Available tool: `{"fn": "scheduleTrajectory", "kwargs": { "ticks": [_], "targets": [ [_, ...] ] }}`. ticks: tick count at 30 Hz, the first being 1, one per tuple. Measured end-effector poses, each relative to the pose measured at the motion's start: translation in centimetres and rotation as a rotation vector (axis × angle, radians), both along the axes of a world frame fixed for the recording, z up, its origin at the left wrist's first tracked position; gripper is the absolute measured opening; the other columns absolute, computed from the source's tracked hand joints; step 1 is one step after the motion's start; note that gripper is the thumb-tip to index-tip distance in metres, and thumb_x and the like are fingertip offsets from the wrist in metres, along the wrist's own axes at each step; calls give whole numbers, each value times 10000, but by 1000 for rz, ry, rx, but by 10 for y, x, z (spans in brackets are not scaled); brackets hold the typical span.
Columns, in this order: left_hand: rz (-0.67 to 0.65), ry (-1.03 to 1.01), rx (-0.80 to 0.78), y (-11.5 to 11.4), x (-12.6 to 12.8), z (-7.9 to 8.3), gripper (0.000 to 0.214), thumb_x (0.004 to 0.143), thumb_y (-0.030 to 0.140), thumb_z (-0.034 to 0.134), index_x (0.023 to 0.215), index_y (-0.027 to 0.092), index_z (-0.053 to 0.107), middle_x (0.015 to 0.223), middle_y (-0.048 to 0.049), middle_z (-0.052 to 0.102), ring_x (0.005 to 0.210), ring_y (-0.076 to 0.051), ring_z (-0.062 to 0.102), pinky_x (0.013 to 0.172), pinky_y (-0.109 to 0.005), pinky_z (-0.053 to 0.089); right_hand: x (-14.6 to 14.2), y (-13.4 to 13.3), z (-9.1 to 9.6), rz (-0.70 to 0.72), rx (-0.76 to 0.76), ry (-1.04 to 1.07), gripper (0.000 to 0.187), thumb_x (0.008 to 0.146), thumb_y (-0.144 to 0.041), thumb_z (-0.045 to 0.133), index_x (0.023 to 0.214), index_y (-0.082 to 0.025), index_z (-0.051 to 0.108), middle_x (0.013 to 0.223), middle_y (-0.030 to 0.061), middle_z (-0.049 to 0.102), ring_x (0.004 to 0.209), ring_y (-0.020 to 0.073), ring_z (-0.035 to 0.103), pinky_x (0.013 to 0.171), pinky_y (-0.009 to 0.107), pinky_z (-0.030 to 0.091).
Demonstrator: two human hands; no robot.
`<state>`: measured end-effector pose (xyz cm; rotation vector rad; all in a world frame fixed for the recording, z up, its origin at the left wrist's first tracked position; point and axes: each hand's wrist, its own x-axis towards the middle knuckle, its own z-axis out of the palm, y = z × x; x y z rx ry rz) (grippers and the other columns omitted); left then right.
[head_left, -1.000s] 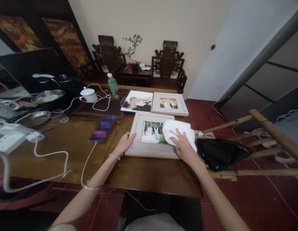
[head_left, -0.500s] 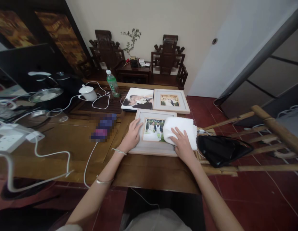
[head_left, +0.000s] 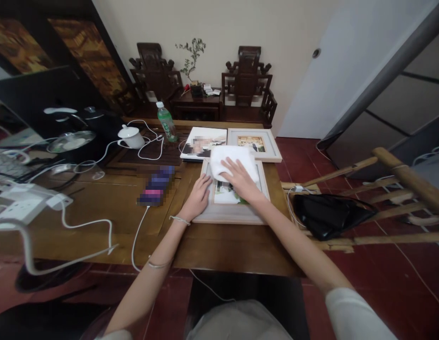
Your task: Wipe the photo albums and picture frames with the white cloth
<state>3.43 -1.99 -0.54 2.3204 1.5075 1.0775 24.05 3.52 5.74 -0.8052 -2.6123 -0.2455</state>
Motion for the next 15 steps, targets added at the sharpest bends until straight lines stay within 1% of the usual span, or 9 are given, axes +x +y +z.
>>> {"fn": "scheduleTrajectory", "kwargs": {
  "ticks": [1,3,6,9,13,15],
  "targets": [
    [0,-2,0,0,0,-1,385,900,143,369,1259,129,508,1353,-149,471,1366,-261,310,1133,-491,288,-13,6,-1,33,-16,-44,407,870,-12,372,1197,-182,547,1462,130,392,1414,239,183,1134,519,204],
    [-6,-3,3,1,-2,-3,411,870,94,368,1244,147,531,1345,-138,480,1359,-259,324,1129,-494,299,-31,14,-5,36,-61,-107,343,906,-72,399,1188,-189,556,1436,125,433,1390,236,261,1124,489,237],
    [-27,-7,17,2,-4,-6,491,821,28,356,1252,182,535,1336,-107,498,1372,-254,311,1127,-517,296,-37,18,-10,-45,-130,-146,373,901,-48,387,1207,-190,548,1413,114,466,1357,220,335,1113,470,250],
    [-43,-19,27,3,-5,-9,524,801,4,346,1266,169,524,1340,-111,500,1380,-251,302,1127,-523,294,-21,19,-6,-122,-168,-161,457,849,30,366,1211,-179,552,1395,116,488,1344,222,355,1107,484,230],
    [-43,-34,11,3,-5,-9,515,804,8,349,1264,159,523,1341,-125,503,1383,-254,299,1128,-524,290,19,22,5,-248,-184,-197,482,789,71,362,1130,-165,607,1308,156,558,1279,239,441,1083,507,234],
    [-32,-46,-4,3,-3,-8,522,803,11,354,1275,163,514,1343,-122,503,1384,-250,298,1133,-519,283,40,22,9,-317,-188,-216,490,773,73,360,1124,-158,611,1245,174,594,1232,251,487,1071,531,234]
  ]
}}
